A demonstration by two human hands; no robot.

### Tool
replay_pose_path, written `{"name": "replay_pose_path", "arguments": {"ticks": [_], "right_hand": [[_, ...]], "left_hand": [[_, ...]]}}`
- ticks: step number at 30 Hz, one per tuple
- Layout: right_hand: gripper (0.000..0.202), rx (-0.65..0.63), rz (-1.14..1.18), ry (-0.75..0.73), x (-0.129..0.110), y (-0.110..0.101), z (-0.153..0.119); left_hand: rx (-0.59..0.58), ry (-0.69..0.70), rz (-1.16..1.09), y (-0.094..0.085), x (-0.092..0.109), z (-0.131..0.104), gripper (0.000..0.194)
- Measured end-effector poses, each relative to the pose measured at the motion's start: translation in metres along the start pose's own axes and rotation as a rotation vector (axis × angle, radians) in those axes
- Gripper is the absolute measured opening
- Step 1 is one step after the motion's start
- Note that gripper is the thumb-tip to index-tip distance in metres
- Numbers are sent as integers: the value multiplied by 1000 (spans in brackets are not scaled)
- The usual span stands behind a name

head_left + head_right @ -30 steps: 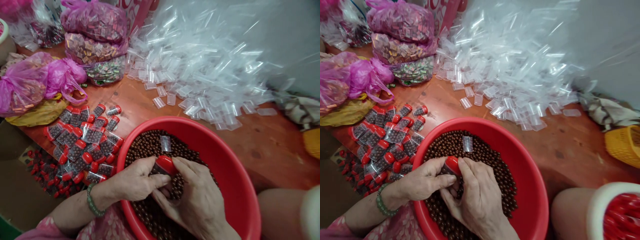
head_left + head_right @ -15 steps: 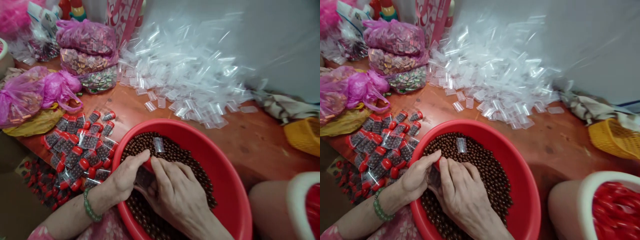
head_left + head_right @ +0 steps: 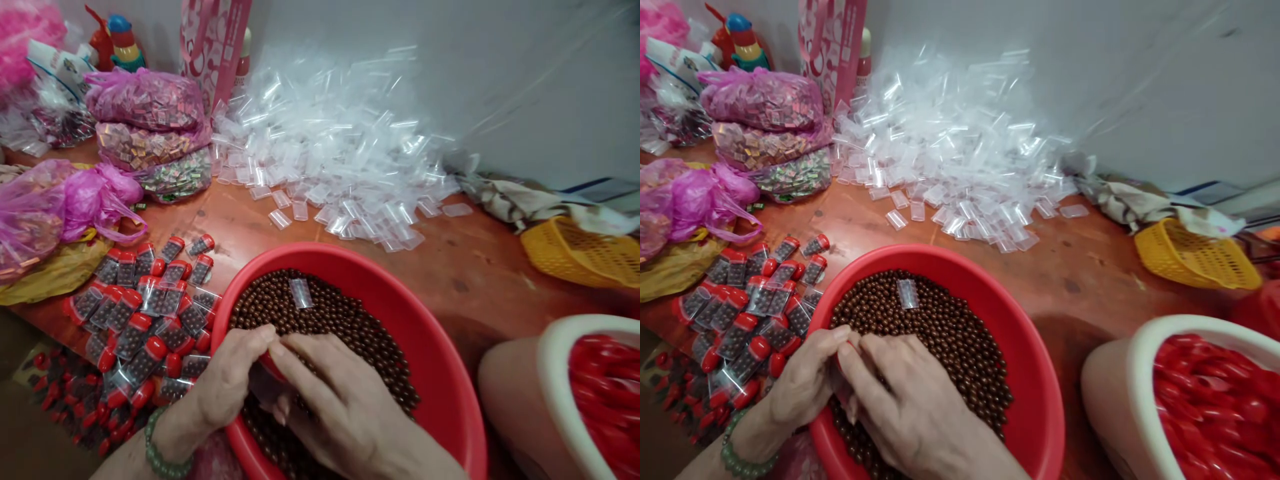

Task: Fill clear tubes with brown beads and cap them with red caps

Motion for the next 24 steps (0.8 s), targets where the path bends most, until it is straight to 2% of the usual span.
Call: {"name": "replay_pose_path", "arguments": {"ticks": [2, 3, 6, 9, 11, 13, 15, 21, 24], "right_hand": [[48, -165, 123, 139, 36, 10, 2], [46, -219, 146, 269, 62, 16, -1], [34, -384, 234, 598, 129, 44, -13], [31, -447, 262, 632, 157, 67, -9], [28, -460, 277, 633, 165, 77, -5], [21, -470, 315, 632, 168, 83, -4], [15, -475, 373, 624, 169, 87, -6], [11, -434, 467, 593, 158, 82, -23], [26, -373, 392, 584, 148, 73, -29]], "left_hand": [[13, 46, 20, -8, 18, -9, 50], [77, 77, 82, -19, 29, -17, 48], [424, 141, 492, -70, 61, -51, 43], [744, 63, 939, -111, 76, -76, 39], [873, 48, 1162, -123, 82, -82, 36], [935, 139, 1300, -118, 89, -82, 34], [897, 269, 1320, -101, 93, -76, 34], [508, 489, 1117, -27, 84, -42, 19], [374, 526, 1087, -4, 72, -27, 17]]}}
Point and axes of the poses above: each hand's wrist, its own z-axis towards the middle knuckle, its own y-axis out of the palm, x = y × z, the point moved 10 cm from there along z, towards the middle knuckle, and after that the axes turned 14 degrees about -x, right-handed, at the moved point
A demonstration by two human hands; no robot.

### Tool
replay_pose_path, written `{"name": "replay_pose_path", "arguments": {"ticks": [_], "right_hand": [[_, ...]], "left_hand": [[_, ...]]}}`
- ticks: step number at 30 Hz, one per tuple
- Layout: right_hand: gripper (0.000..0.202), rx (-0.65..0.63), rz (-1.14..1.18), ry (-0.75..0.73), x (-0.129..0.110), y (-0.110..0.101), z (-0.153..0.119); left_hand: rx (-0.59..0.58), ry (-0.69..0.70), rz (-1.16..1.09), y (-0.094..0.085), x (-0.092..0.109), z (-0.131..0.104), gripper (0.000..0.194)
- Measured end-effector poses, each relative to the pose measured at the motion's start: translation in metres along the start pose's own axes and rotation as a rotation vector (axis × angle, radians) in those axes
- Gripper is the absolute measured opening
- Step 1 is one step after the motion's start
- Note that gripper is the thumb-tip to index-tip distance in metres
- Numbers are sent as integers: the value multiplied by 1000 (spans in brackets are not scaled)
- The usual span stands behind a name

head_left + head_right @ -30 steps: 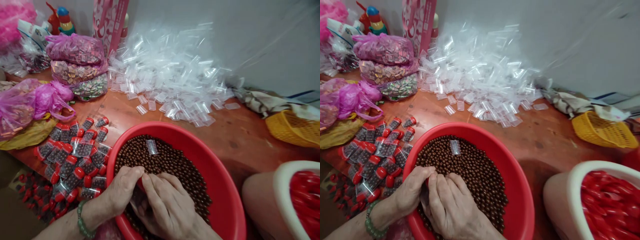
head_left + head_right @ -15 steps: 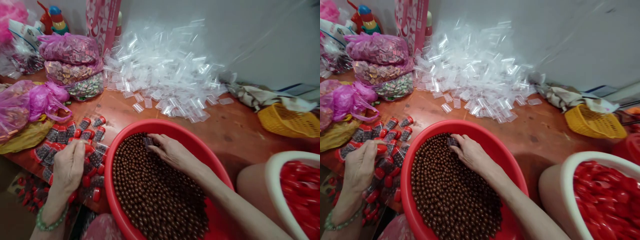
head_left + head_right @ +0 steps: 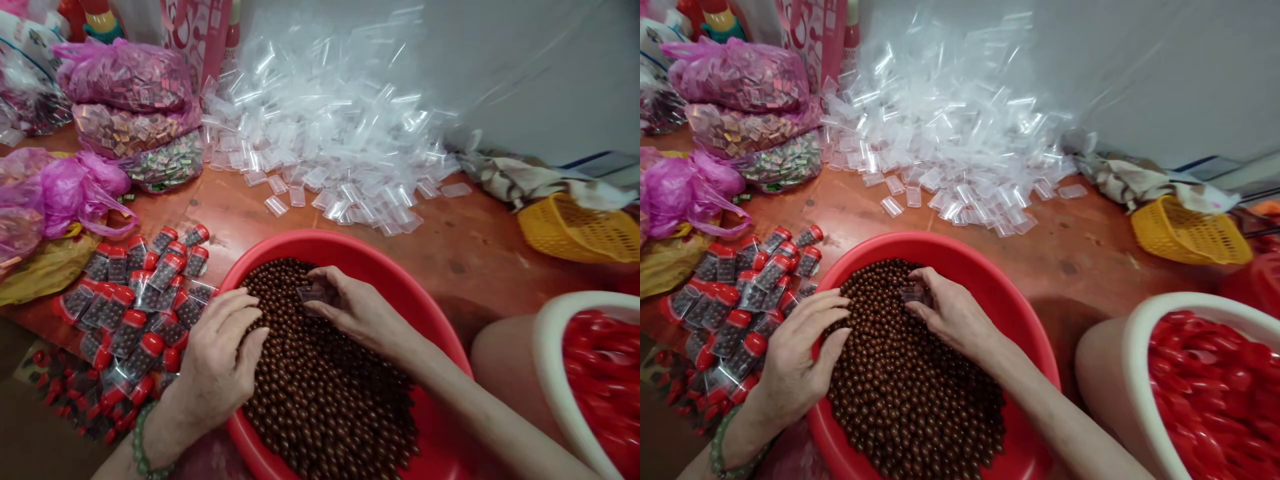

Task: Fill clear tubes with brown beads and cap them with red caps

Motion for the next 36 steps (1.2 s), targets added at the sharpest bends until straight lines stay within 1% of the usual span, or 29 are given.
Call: {"name": "replay_pose_path", "arguments": {"ticks": [1, 3, 5, 7, 9, 12, 16, 18, 20, 23, 24, 25, 26, 29, 32, 34, 36], "right_hand": [[28, 15, -31, -9, -4, 2, -3], [26, -2, -84, -46, -13, 11, -8], [28, -47, -114, -92, -20, 22, -10], [36, -94, -119, -121, -24, 29, -12], [42, -170, -81, -136, -24, 34, -13], [39, -282, 50, -144, -22, 37, -14], [30, -341, 198, -116, -20, 38, -17], [28, -334, 188, -107, -17, 35, -18], [28, -272, 55, -110, -14, 25, -17], [15, -166, -375, -51, -10, 13, -10], [14, -156, -504, -28, -10, 13, -6], [18, -164, -594, -16, -11, 15, -1], [22, -183, -638, -26, -15, 20, 4], [24, -273, -591, -156, -38, 40, 14], [26, -371, -475, -297, -62, 57, 14], [30, -417, -372, -359, -74, 62, 10], [33, -441, -281, -391, -80, 63, 7]], "left_hand": [[-22, 10, 3, 6, 1, 1, 17], [-51, 19, 30, 15, 1, 2, 17], [-64, 28, 51, 18, 0, 3, 17], [-65, 41, 57, 18, 0, 3, 15], [-68, 49, 66, 17, 0, 3, 14], [-70, 49, 64, 17, 1, 4, 12], [-84, 63, 46, 18, 2, 6, 10], [-96, 63, 46, 19, 1, 6, 10], [-101, 58, 45, 20, 0, 6, 11], [-100, 53, 46, 20, -1, 6, 12], [-99, 52, 50, 20, -1, 6, 12], [-100, 49, 53, 20, -1, 6, 12], [-101, 47, 56, 20, 0, 6, 12], [-102, 50, 59, 20, 1, 6, 13], [-93, 54, 68, 20, 1, 7, 14], [-78, 54, 72, 20, 0, 6, 15], [-64, 54, 58, 19, -2, 6, 15]]}}
Point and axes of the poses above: each hand's wrist, its own z-axis towards the middle knuckle, its own y-axis out of the palm, x = y × z, the point moved 10 cm from there along z, towards the middle knuckle, and after that the axes turned 14 degrees about -x, right-handed, at the moved point
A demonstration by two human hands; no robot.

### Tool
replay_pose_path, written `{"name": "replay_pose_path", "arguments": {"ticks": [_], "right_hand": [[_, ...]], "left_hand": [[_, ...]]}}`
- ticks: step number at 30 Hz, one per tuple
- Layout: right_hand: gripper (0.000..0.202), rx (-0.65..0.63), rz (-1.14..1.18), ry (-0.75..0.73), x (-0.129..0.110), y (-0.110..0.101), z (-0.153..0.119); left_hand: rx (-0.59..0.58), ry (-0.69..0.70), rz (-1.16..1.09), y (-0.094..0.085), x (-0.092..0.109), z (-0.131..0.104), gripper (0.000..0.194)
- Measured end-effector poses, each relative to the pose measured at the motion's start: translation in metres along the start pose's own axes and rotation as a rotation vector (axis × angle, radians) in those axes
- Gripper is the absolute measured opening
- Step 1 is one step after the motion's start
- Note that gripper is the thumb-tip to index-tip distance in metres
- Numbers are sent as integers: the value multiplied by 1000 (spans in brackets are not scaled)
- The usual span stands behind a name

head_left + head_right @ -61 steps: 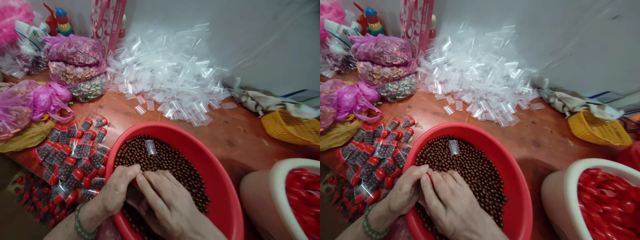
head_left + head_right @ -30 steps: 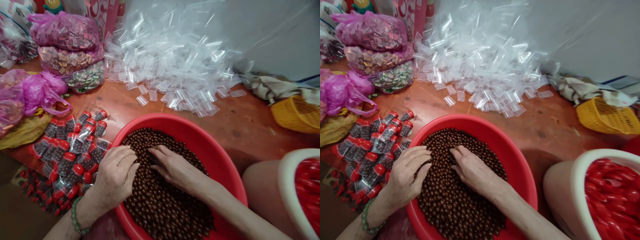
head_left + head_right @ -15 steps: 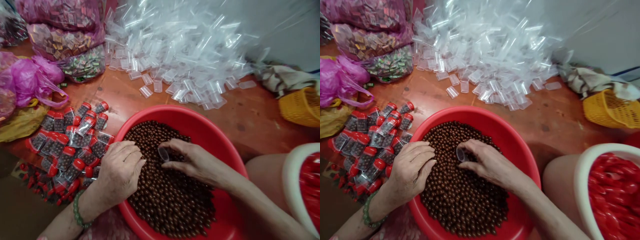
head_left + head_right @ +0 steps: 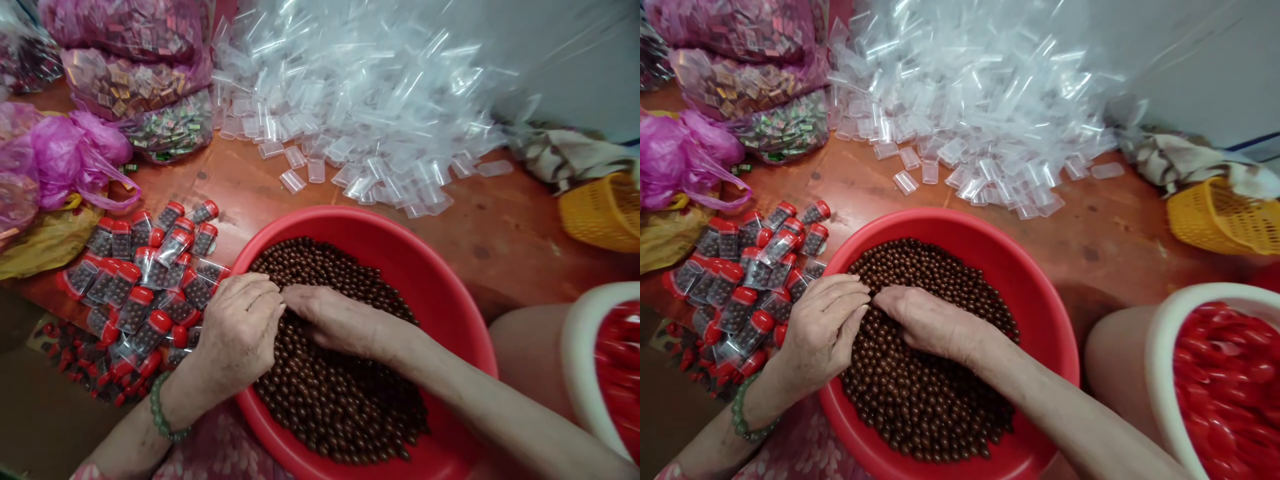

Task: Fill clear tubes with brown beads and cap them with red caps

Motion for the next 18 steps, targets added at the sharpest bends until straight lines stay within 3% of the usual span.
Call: {"name": "replay_pose_path", "arguments": {"ticks": [5, 8, 11, 13, 18], "right_hand": [[31, 121, 456, -59, 2, -15, -15], [38, 224, 690, -91, 5, -27, -29], [37, 286, 723, -144, -2, -40, -42], [36, 329, 683, -197, -11, -49, -51], [37, 455, 501, -233, -30, -64, -76]], "left_hand": [[-22, 5, -122, -6, -1, -4, 24], [-160, -87, -252, -2, -3, -5, 40], [-365, -193, -463, 15, -2, -7, 56], [-462, -203, -645, 28, 5, -7, 58], [-515, -264, -920, 50, 14, -6, 26]]}}
Point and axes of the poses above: each hand's wrist, its own z-axis towards the middle knuckle, its own y-axis out of the palm, x = y × z, the point moved 10 cm from there along z, towards the middle knuckle, and after that the axes turned 14 degrees about -x, right-handed, at the moved point
